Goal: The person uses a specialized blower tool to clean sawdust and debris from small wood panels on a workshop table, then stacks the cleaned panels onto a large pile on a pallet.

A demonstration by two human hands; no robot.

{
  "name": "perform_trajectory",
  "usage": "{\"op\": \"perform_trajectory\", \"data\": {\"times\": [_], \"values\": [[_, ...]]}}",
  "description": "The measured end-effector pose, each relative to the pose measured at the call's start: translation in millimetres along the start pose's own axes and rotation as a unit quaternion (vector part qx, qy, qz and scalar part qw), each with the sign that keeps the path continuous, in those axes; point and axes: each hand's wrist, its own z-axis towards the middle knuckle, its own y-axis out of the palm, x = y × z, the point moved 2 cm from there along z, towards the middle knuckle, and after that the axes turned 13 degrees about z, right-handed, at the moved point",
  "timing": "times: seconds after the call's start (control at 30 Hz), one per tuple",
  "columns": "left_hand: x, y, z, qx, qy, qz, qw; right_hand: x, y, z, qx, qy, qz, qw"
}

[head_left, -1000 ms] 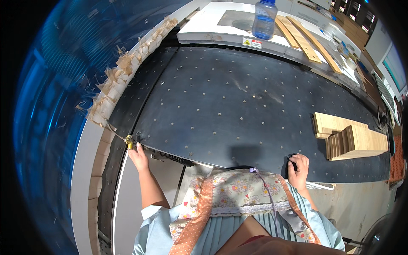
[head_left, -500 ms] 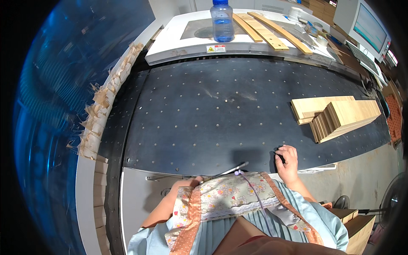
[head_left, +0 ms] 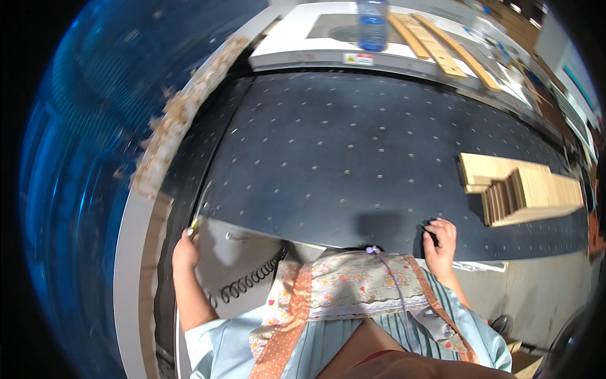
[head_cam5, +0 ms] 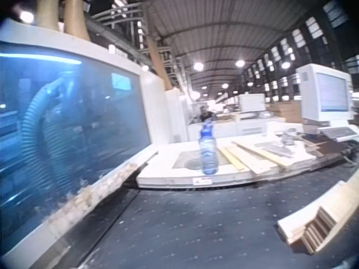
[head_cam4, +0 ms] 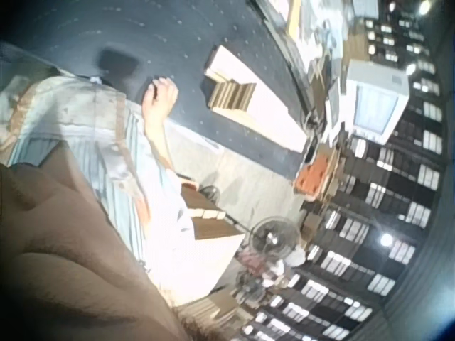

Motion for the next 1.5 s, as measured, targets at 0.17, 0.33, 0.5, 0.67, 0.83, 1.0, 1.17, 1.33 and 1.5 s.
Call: {"op": "perform_trajectory", "data": {"times": [0.17, 0.33, 0.5, 0.67, 0.83, 1.0, 1.17, 1.33, 1.5], "values": [[43, 10, 17, 0.212, 0.044, -0.269, 0.939, 5, -1, -3, -0.026, 0.014, -0.019, 0.999], [46, 28, 63, 0.264, -0.055, -0.343, 0.900, 12, -1, -7, -0.037, 0.020, -0.016, 0.999], [32, 48, 76, 0.253, -0.060, -0.334, 0.906, 6, 0, -7, -0.030, 0.016, -0.022, 0.999], [36, 19, 64, -0.022, -0.106, -0.034, 0.994, 5, -2, -10, 0.012, -0.001, -0.042, 0.999], [75, -4, 18, -0.312, 0.110, -0.055, 0.942, -2, 4, -2, 0.052, -0.016, -0.052, 0.997], [250, -64, 5, -0.159, 0.469, -0.262, 0.829, 12, -17, -6, 0.098, -0.014, -0.059, 0.993], [431, -107, -47, 0.058, 0.708, -0.225, 0.667, 51, -57, -2, 0.143, 0.018, -0.192, 0.971], [556, -93, -114, 0.163, 0.702, -0.158, 0.675, 45, -45, -9, 0.123, 0.068, -0.176, 0.974], [643, -60, -143, 0.090, 0.718, -0.125, 0.679, 47, -38, -10, 0.150, 0.064, -0.174, 0.971]]}}
